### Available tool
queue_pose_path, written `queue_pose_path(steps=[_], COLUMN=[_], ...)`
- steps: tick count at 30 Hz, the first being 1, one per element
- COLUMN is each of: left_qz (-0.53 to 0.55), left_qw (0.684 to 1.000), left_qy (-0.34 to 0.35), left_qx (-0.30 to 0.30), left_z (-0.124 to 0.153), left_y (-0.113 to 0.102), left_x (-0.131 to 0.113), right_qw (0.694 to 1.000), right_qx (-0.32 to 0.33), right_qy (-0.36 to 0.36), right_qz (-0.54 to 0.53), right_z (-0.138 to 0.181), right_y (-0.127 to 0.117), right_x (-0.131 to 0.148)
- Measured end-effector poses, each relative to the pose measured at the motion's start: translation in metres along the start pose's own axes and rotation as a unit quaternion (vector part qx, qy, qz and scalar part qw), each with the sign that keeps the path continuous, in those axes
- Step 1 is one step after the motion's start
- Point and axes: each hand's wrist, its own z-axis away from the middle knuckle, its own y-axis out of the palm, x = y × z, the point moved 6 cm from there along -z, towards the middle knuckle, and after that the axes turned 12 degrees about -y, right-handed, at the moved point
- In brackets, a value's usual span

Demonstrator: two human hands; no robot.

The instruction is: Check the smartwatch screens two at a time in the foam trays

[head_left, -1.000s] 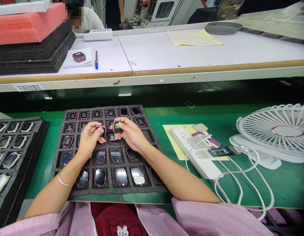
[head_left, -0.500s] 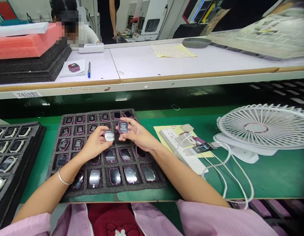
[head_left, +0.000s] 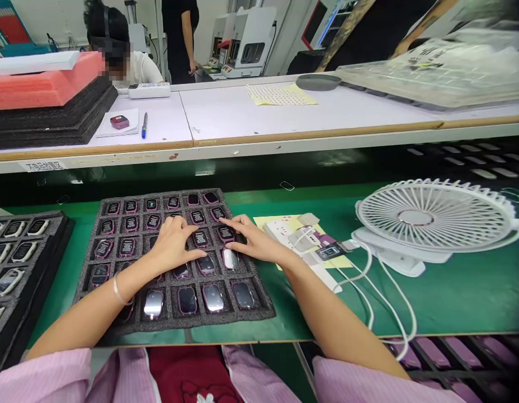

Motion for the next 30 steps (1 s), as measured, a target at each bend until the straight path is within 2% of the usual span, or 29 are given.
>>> queue_pose_path(steps=[3,6,7,9,11,12,15,19,23,26,30], left_qz=[-0.016,-0.043,-0.056,-0.084,-0.088,-0.078,-0.067,-0.127,-0.134,-0.132,-0.096], left_qw=[0.996,0.985,0.979,0.967,0.957,0.955,0.951,0.941,0.936,0.933,0.942], left_qy=[0.021,-0.051,-0.093,-0.178,-0.239,-0.254,-0.275,-0.295,-0.316,-0.327,-0.306], left_qx=[-0.084,-0.161,-0.175,-0.164,-0.137,-0.128,-0.122,-0.104,-0.075,-0.074,-0.096], left_z=[0.043,0.094,0.110,0.138,0.159,0.165,0.170,0.163,0.158,0.157,0.157], left_y=[-0.040,-0.070,-0.074,-0.071,-0.058,-0.051,-0.037,-0.036,-0.039,-0.038,-0.038], left_x=[0.024,0.080,0.103,0.147,0.178,0.186,0.187,0.171,0.169,0.170,0.166], right_qw=[0.999,0.994,0.992,0.986,0.979,0.975,0.969,0.952,0.933,0.926,0.947], right_qx=[-0.005,0.045,0.068,0.104,0.111,0.106,0.104,0.198,0.210,0.219,0.196], right_qy=[0.007,-0.013,-0.017,-0.018,-0.009,-0.007,-0.044,-0.132,-0.146,-0.155,-0.147], right_qz=[0.050,0.095,0.104,0.129,0.172,0.196,0.220,0.193,0.252,0.267,0.210], right_z=[0.006,0.018,0.021,0.026,0.022,0.016,-0.016,-0.066,-0.102,-0.115,-0.119], right_y=[-0.007,-0.003,0.000,0.004,0.006,0.007,0.028,0.094,0.145,0.165,0.165], right_x=[0.011,0.026,0.030,0.036,0.044,0.050,0.087,0.150,0.185,0.196,0.201])
